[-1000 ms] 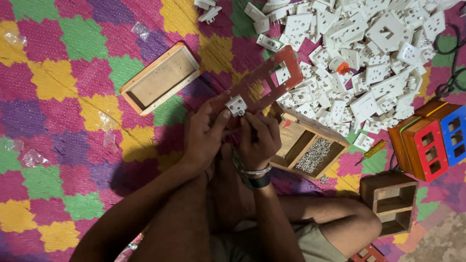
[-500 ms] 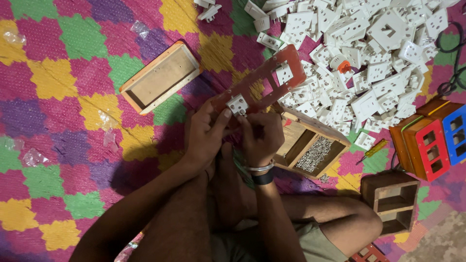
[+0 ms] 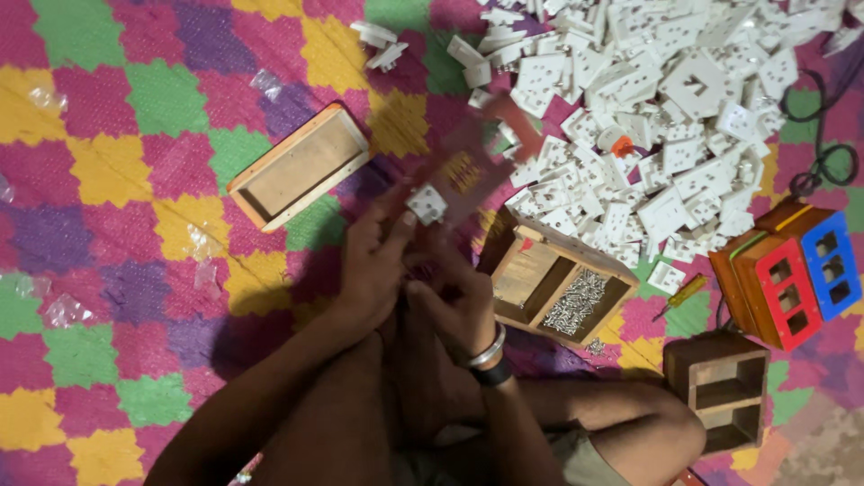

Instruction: The person sits on a mat and assembles electrical switch plates by inserting white switch modules into colored frames and securing them with screws. They handle multiple frames and switch modules, using a screwdriver to fasten the components together.

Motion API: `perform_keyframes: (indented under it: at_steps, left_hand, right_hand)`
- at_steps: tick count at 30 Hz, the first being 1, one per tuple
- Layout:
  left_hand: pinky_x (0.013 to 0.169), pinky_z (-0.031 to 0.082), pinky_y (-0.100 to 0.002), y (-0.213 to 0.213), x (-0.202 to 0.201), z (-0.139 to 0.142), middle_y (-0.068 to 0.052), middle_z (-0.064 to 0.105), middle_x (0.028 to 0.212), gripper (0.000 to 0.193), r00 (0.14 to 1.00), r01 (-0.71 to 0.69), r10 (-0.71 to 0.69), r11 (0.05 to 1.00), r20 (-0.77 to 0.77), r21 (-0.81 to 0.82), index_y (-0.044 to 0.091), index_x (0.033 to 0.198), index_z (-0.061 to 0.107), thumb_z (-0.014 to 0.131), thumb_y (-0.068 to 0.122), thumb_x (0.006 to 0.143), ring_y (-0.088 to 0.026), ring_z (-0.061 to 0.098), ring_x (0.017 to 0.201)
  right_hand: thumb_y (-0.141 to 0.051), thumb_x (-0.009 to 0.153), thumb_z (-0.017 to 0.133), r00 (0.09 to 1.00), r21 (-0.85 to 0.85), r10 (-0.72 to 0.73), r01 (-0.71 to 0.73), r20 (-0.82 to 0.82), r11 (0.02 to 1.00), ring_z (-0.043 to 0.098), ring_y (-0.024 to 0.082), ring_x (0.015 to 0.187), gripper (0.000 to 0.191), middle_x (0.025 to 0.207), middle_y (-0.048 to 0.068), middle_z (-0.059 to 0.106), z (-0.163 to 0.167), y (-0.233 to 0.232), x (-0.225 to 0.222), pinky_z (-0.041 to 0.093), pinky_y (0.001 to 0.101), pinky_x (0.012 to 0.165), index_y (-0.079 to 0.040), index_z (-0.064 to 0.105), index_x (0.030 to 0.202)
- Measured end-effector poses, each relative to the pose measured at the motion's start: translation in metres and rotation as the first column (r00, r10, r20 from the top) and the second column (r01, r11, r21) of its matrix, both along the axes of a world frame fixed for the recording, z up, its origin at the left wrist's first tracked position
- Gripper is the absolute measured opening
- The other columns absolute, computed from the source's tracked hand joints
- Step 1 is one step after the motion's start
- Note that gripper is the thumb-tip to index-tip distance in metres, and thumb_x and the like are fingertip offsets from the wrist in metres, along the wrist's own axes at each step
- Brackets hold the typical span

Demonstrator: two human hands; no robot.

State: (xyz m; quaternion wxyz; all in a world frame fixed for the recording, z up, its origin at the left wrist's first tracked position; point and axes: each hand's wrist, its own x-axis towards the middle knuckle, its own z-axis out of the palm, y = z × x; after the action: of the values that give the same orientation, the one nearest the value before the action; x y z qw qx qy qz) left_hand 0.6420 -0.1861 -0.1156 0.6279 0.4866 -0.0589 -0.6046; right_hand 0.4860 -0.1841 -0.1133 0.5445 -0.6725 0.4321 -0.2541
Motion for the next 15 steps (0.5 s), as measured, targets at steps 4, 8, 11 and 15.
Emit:
perform_keyframes:
  at_steps: [4,8,11,15]
  left_hand:
    - [0.083,0.064,-0.038,-0.003,0.002,0.003,-0.011,0.066,0.126,0.041,0.997,0.071,-0.072,0.997,0.030,0.013,0.003,0.143,0.052,0.052,0.006,0.102,-0.021,0.069,0.106]
    - [0.088,0.064,-0.037,0.005,-0.004,0.003,-0.010,0.065,0.127,0.040,0.999,0.038,-0.039,0.999,-0.001,-0.027,0.000,0.142,0.053,0.053,0.007,0.103,-0.019,0.069,0.108]
    - [0.083,0.064,-0.037,0.001,-0.003,0.003,-0.011,0.066,0.122,0.038,0.999,0.043,-0.042,0.999,-0.026,0.020,0.001,0.140,0.053,0.053,0.009,0.103,-0.021,0.070,0.102]
    - [0.087,0.063,-0.038,0.003,-0.011,-0.001,-0.012,0.067,0.123,0.035,0.999,0.032,-0.032,0.998,-0.005,-0.051,0.000,0.139,0.054,0.052,0.009,0.105,-0.021,0.069,0.105]
  right_hand:
    - [-0.009,0.086,0.076,0.982,0.107,-0.189,0.185,0.025,0.977,0.068,0.006,0.076,0.024,0.090,0.006,0.078,0.015,0.001,0.003,0.054,0.0221,0.068,-0.002,0.078,0.108]
    - [-0.011,0.085,0.079,0.978,0.190,-0.173,0.149,0.118,0.970,0.066,0.005,0.073,0.044,0.083,0.002,0.074,0.009,-0.005,0.006,0.053,0.0212,0.065,-0.003,0.061,0.124]
    - [-0.008,0.089,0.082,0.978,0.167,-0.190,0.174,0.081,0.971,0.062,0.006,0.064,0.031,0.073,0.003,0.073,0.006,-0.006,-0.006,0.050,0.0224,0.058,0.001,0.068,0.115]
    - [-0.007,0.086,0.081,0.962,0.159,-0.223,0.198,0.158,0.967,0.059,0.004,0.064,0.067,0.074,0.001,0.070,-0.003,-0.002,-0.013,0.048,0.0197,0.058,-0.001,0.054,0.147]
